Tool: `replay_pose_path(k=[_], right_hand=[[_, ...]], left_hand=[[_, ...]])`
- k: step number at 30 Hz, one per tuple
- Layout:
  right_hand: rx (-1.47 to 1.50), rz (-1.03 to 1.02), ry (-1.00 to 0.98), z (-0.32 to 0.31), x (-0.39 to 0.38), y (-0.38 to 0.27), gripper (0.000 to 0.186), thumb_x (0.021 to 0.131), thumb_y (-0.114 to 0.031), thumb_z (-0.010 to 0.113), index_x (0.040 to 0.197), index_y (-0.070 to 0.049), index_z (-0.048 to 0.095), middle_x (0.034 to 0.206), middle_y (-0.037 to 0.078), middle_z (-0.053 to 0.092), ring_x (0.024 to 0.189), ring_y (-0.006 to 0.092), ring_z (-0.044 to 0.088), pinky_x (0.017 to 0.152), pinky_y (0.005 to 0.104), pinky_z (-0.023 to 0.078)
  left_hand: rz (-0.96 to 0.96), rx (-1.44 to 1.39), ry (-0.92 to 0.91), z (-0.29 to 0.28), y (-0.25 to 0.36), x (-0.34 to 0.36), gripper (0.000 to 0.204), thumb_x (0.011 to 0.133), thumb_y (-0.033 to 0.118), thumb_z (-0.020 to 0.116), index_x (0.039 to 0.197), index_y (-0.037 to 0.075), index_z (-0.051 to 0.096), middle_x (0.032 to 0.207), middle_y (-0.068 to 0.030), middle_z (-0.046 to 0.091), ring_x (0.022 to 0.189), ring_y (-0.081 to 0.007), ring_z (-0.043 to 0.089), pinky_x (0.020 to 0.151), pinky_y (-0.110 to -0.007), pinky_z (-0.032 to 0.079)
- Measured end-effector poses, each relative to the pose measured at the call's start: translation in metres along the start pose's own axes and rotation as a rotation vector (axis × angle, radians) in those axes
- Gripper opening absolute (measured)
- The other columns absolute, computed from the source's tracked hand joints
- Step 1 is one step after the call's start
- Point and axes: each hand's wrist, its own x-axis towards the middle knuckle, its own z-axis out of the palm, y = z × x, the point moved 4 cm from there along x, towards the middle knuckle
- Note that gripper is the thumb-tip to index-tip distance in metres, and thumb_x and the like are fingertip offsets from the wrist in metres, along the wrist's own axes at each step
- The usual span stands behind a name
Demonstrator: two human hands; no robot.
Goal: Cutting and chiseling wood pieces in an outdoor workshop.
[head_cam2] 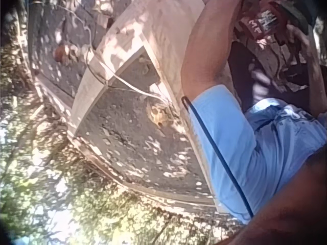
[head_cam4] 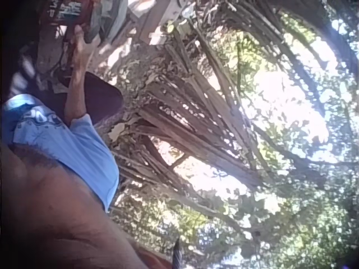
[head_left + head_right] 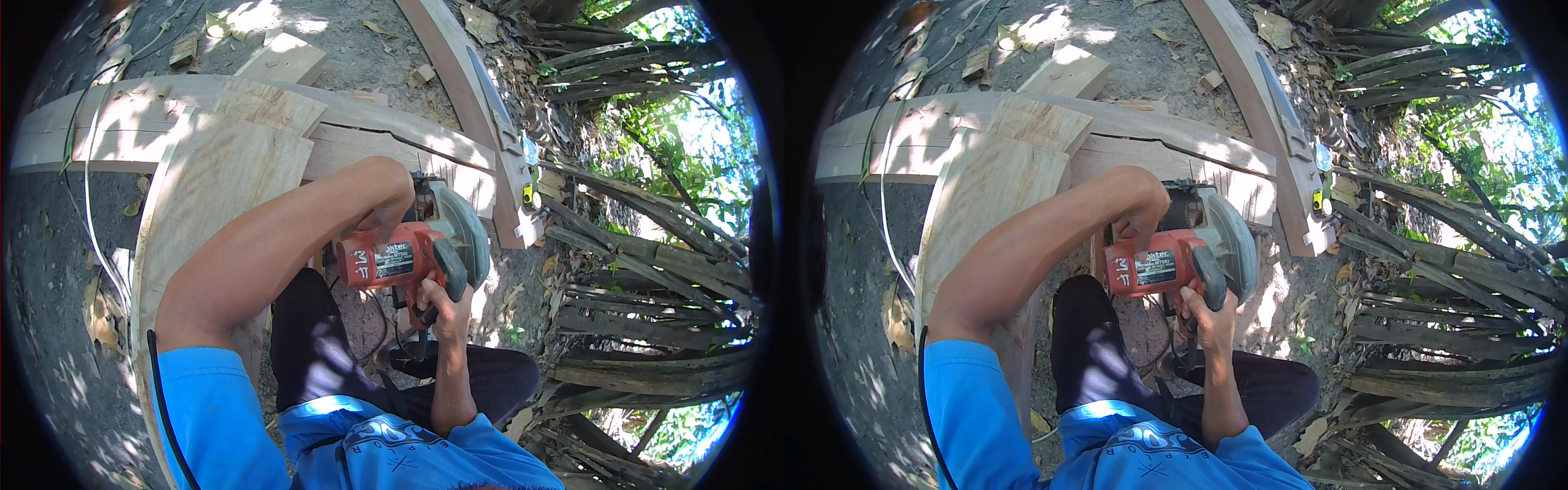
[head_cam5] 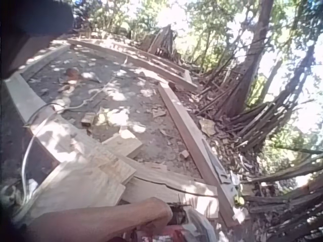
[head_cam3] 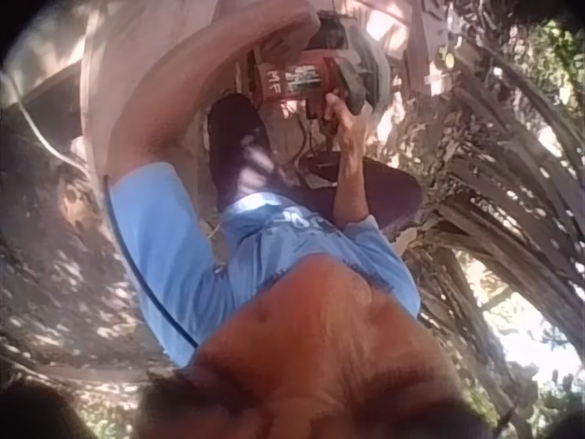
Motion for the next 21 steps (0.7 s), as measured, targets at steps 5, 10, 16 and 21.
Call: replay_pose_path(k=[5, 10, 16, 21], right_hand=[[-0.005, -0.02, 0.011, -0.003, 0.007, 0.005, 0.013, 0.085, -0.009, 0.068, 0.09, 0.001, 0.06, 0.064, 0.004, 0.057, 0.055, 0.0119, 0.053, 0.054, 0.0261, 0.042], [0.04, -0.027, 0.014, 0.001, 0.013, 0.002, 0.01, 0.085, -0.007, 0.068, 0.088, 0.0, 0.062, 0.064, 0.002, 0.057, 0.056, 0.0102, 0.054, 0.055, 0.0246, 0.042], [0.043, -0.061, -0.035, 0.003, 0.021, -0.002, 0.011, 0.085, -0.008, 0.069, 0.089, 0.0, 0.062, 0.064, 0.002, 0.058, 0.056, 0.01, 0.054, 0.054, 0.0242, 0.042], [0.058, -0.062, -0.027, 0.004, 0.026, -0.001, 0.012, 0.086, -0.008, 0.07, 0.089, 0.0, 0.062, 0.063, 0.002, 0.058, 0.055, 0.0097, 0.054, 0.053, 0.0239, 0.041]], left_hand=[[-0.023, -0.009, 0.0, -0.001, -0.004, 0.006, 0.05, 0.072, 0.044, 0.084, 0.098, 0.002, 0.077, 0.1, -0.0129, 0.075, 0.091, -0.0262, 0.071, 0.081, -0.037, 0.057], [-0.004, -0.017, 0.047, -0.004, -0.008, 0.002, 0.05, 0.072, 0.043, 0.084, 0.098, 0.001, 0.077, 0.101, -0.0136, 0.075, 0.091, -0.0269, 0.071, 0.081, -0.038, 0.056], [-0.005, -0.033, 0.085, -0.009, -0.011, -0.008, 0.051, 0.072, 0.042, 0.084, 0.101, 0.001, 0.076, 0.104, -0.0143, 0.074, 0.094, -0.0276, 0.071, 0.083, -0.039, 0.056], [-0.04, -0.051, 0.082, -0.01, -0.016, -0.005, 0.052, 0.072, 0.042, 0.085, 0.102, 0.001, 0.076, 0.106, -0.0146, 0.074, 0.095, -0.0279, 0.071, 0.084, -0.039, 0.055]])
